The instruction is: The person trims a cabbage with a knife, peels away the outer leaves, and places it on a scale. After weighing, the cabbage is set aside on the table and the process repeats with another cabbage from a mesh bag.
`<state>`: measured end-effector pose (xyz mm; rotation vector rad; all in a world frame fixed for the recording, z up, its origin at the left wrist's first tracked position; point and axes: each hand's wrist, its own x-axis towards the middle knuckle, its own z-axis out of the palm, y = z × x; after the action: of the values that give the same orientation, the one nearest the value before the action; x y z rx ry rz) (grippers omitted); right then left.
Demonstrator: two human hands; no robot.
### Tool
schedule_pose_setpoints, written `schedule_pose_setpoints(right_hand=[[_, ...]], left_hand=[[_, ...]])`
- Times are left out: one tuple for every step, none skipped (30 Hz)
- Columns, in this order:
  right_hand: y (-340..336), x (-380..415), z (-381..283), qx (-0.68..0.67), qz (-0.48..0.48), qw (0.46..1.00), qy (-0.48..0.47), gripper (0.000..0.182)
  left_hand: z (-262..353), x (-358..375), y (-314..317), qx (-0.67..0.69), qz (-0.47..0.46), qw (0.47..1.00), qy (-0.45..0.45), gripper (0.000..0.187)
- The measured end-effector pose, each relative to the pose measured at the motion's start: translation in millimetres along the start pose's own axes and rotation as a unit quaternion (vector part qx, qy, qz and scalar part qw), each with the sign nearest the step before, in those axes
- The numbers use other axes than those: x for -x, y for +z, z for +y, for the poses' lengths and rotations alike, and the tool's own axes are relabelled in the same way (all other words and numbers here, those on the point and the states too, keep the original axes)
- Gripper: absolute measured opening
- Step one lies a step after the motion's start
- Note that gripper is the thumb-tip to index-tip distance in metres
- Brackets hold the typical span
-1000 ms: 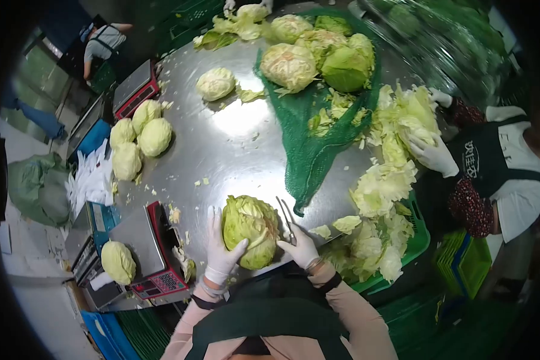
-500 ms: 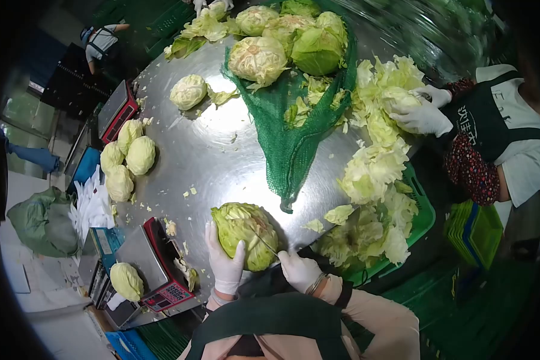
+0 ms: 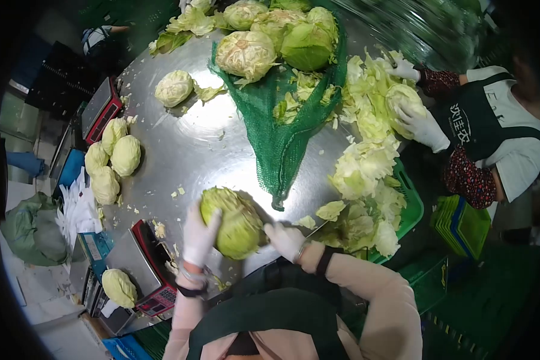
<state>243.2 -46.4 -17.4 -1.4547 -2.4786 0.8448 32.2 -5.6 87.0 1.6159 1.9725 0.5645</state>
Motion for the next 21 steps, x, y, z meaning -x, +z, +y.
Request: schedule_pose_setpoints(right_hand=[[4.2,-13.8,-1.4,0.014,-0.007,1.0,0.01,0.011],[7.5,-23.8,-1.6,0.028,-0.013,0.999,0.016,0.011],[8.0,-27.5,0.2,0.031,-0.008,0.999,0.011,0.011],[6.8,-31.1,2.5,0.022,-0.013,1.0,0.014,0.011],[4.8,-33.8,5.1,0.013,-0.018,1.0,0.021,0.012],[2.1,-29.9,3.7,0.017,-0.011,1.0,0.022,0.012],[-1.9,-22.7,2.1,0.041,-0.022,0.998,0.036,0.012],[-3.9,-16.2,3.0,0.064,-0.036,0.996,0.05,0.014],[-2.2,-9.1,9.2,0.074,-0.021,0.996,0.035,0.015],[-0.4,-13.1,10.9,0.077,-0.023,0.996,0.035,0.015],[1.5,-22.0,11.0,0.055,-0.007,0.997,0.049,0.015],[5.2,-31.5,10.8,0.031,0.011,0.997,0.063,0.015],[13.0,-43.6,11.9,0.04,0.031,0.996,0.072,0.014],[13.6,-52.5,12.0,0.041,0.034,0.996,0.068,0.014],[11.3,-62.0,10.5,0.051,0.051,0.996,0.059,0.011],[8.7,-70.5,9.2,0.06,0.07,0.994,0.053,0.009],[5.8,-75.8,8.7,0.065,0.053,0.994,0.067,0.009],[3.4,-78.1,8.6,0.065,0.058,0.994,0.067,0.009],[3.6,-79.0,8.2,0.064,0.054,0.994,0.075,0.009],[5.0,-79.0,6.4,0.059,0.046,0.994,0.082,0.009],[-0.1,-77.9,0.4,0.057,0.049,0.994,0.08,0.009]], left_hand=[[-9.2,-19.7,-4.5,0.003,0.0,1.0,0.0,0.063],[-23.2,-41.6,-7.0,0.023,-0.047,0.998,-0.022,0.062],[-24.8,-53.5,-12.7,0.041,-0.092,0.994,-0.04,0.061],[-22.4,-55.3,-14.8,0.041,-0.084,0.995,-0.034,0.061],[-17.0,-56.3,-14.1,-0.014,-0.095,0.995,-0.031,0.062],[-11.1,-55.1,-11.6,-0.067,-0.109,0.991,-0.029,0.064],[-10.1,-48.3,-4.1,-0.088,-0.075,0.993,0.003,0.065],[-6.4,-41.5,3.2,-0.112,-0.051,0.992,0.022,0.067],[5.6,-39.5,5.7,-0.123,-0.059,0.991,0.007,0.068],[15.2,-43.3,3.9,-0.139,-0.062,0.988,-0.009,0.069],[10.1,-58.8,1.8,-0.138,-0.062,0.989,-0.008,0.069],[-4.9,-82.4,-1.0,-0.107,-0.12,0.986,-0.031,0.07],[-19.6,-103.0,-3.8,-0.076,-0.175,0.98,-0.054,0.071],[-33.0,-119.4,-5.1,-0.076,-0.17,0.981,-0.054,0.071],[-29.4,-129.6,-15.2,-0.003,-0.195,0.978,-0.077,0.072],[-24.9,-135.5,-22.3,0.07,-0.221,0.968,-0.097,0.073],[-23.2,-129.5,-26.5,0.111,-0.181,0.967,-0.14,0.073],[-20.2,-115.2,-19.9,0.109,-0.18,0.968,-0.135,0.073],[-23.9,-92.6,-11.0,0.083,-0.067,0.994,-0.025,0.074],[-24.7,-74.5,-1.5,0.054,0.044,0.994,0.082,0.076],[-11.4,-56.7,9.4,0.016,0.103,0.989,0.106,0.08]])
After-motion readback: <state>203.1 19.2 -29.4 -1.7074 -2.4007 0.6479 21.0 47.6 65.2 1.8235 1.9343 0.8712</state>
